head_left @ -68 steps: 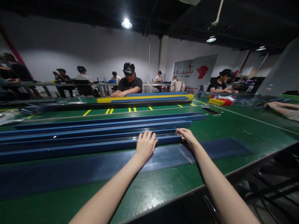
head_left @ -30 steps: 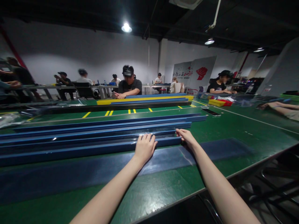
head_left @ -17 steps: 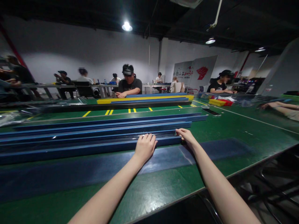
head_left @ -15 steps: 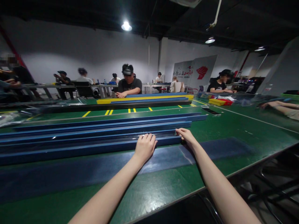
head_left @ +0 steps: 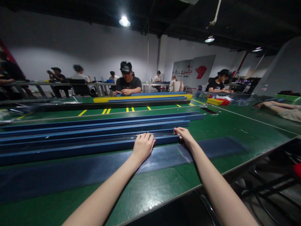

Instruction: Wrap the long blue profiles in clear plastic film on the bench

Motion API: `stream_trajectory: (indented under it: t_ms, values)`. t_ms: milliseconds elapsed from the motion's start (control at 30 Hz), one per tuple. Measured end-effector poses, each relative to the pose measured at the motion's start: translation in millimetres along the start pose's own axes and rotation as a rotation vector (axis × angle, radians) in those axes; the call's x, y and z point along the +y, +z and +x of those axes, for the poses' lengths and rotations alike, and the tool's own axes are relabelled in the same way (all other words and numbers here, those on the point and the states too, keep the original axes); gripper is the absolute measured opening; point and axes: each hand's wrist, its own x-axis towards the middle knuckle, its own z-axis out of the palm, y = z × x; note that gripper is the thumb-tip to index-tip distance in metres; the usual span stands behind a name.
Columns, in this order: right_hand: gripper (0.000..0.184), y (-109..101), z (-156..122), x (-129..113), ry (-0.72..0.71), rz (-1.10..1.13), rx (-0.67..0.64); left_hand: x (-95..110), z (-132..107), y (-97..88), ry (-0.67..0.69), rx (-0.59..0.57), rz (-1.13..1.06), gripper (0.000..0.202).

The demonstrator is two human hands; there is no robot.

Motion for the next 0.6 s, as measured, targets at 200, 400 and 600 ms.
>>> stream_trajectory:
  t_ms: [200,400,600]
  values:
    - [0.031,0.3,1.6,1.9,-0.007,0.009,0.003,-0.1,-0.4,1.0,0.003,0.019,-0.005,0.025]
    - [0.031,-0.1,1.9,2.9,-0.015,0.022,-0.010,0.6,0.2,-0.8,0.000,0.002,0.004,0.025]
    - [0.030,0.2,3.3,4.0,-0.005,0.034,-0.008,0.4,0.3,-0.8,-0.003,-0.009,0.007,0.026]
